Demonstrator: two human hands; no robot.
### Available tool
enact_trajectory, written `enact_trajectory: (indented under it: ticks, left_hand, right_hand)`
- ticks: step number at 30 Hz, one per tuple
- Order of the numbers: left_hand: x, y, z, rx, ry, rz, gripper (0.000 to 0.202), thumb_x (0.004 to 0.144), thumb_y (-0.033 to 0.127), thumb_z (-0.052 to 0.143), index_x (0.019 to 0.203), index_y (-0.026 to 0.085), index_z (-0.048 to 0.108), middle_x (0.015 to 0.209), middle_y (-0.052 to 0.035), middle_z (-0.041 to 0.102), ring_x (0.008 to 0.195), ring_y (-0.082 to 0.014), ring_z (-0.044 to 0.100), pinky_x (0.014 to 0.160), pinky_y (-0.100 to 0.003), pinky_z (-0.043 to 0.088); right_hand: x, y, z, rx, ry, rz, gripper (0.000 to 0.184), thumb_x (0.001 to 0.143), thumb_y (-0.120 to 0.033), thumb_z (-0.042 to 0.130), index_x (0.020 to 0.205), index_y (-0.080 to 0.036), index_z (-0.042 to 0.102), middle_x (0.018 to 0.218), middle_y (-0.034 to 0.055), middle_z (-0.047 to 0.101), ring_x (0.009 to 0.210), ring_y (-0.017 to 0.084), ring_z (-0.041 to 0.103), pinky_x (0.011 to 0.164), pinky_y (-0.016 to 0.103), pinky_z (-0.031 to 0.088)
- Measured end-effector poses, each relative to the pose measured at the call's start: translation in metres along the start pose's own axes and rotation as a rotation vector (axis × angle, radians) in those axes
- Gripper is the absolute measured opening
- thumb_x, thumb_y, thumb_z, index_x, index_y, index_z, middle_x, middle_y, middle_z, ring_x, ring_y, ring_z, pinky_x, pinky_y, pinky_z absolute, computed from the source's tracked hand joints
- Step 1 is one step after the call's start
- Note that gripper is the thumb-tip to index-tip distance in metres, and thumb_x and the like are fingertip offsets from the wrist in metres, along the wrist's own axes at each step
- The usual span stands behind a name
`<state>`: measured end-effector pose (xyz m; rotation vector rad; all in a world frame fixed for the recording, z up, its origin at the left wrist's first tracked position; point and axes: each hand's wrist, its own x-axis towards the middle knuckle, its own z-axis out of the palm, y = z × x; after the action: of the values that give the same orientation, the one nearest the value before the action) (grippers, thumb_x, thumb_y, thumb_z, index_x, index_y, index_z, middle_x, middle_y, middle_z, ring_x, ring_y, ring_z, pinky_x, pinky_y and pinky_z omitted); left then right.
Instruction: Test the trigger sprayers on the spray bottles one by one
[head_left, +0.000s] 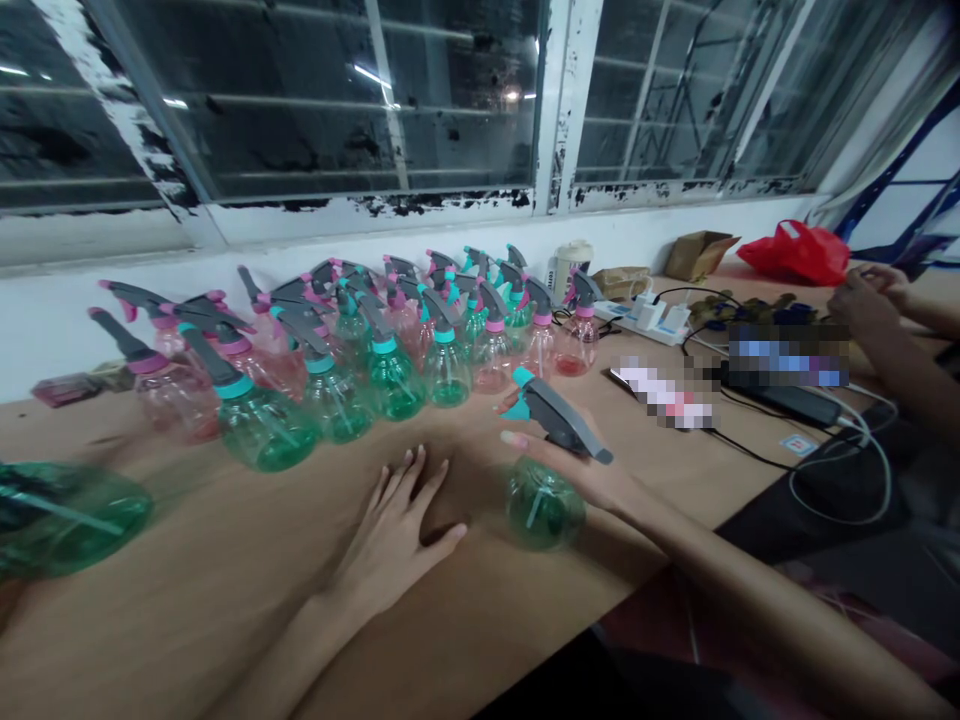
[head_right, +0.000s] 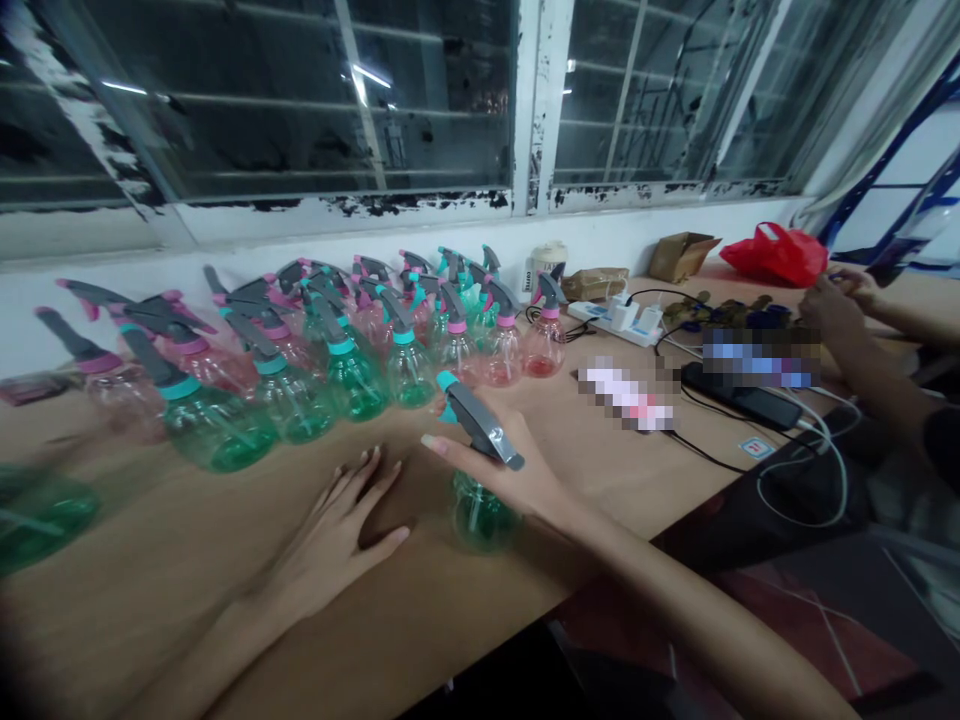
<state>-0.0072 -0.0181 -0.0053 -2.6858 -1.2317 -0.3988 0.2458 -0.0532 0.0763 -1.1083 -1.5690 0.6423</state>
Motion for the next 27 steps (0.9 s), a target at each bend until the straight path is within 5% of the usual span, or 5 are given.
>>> enact_trajectory:
  ticks: [4,14,20,27]
  left_hand:
    - [0.0,0.0,0.002,0.008,0.014,0.011,0.072,0.087,0.063,0.043,0.145,0.024,0.032,0.154,-0.0118,0.029,0.139,-0.0318,0.03,0.11,-0.054,0.027]
    - [0.0,0.001,0.0,-0.03,-0.001,0.008,0.073,0.086,0.062,0.045,0.146,0.022,0.03,0.155,-0.0155,0.025,0.14,-0.0334,0.027,0.11,-0.055,0.027]
    - [0.001,0.002,0.0,-0.033,-0.015,0.004,0.071,0.086,0.063,0.044,0.143,0.021,0.037,0.154,-0.0157,0.027,0.139,-0.0331,0.029,0.11,-0.055,0.026]
    - [0.0,0.002,0.0,-0.03,-0.021,0.001,0.07,0.086,0.064,0.045,0.142,0.021,0.04,0.153,-0.0163,0.028,0.139,-0.0329,0.029,0.11,-0.055,0.026]
  right_hand:
    - [0.001,0.001,0.005,0.016,-0.024,0.034,0.021,0.076,-0.039,0.07,0.089,-0.024,0.062,0.07,-0.0032,0.057,0.061,0.013,0.053,0.063,0.03,0.044]
    - [-0.003,-0.006,0.014,0.019,-0.041,-0.017,0.024,0.078,-0.035,0.068,0.099,-0.026,0.061,0.074,-0.0007,0.06,0.072,0.019,0.058,0.062,0.032,0.046]
    - [-0.002,-0.007,0.014,0.133,-0.064,-0.072,0.025,0.077,-0.031,0.067,0.102,-0.028,0.061,0.102,0.0034,0.067,0.097,0.023,0.062,0.084,0.04,0.05]
    - [0.0,-0.004,0.013,0.157,-0.105,-0.089,0.029,0.076,-0.027,0.069,0.105,-0.027,0.062,0.106,0.0043,0.068,0.102,0.023,0.062,0.092,0.04,0.048]
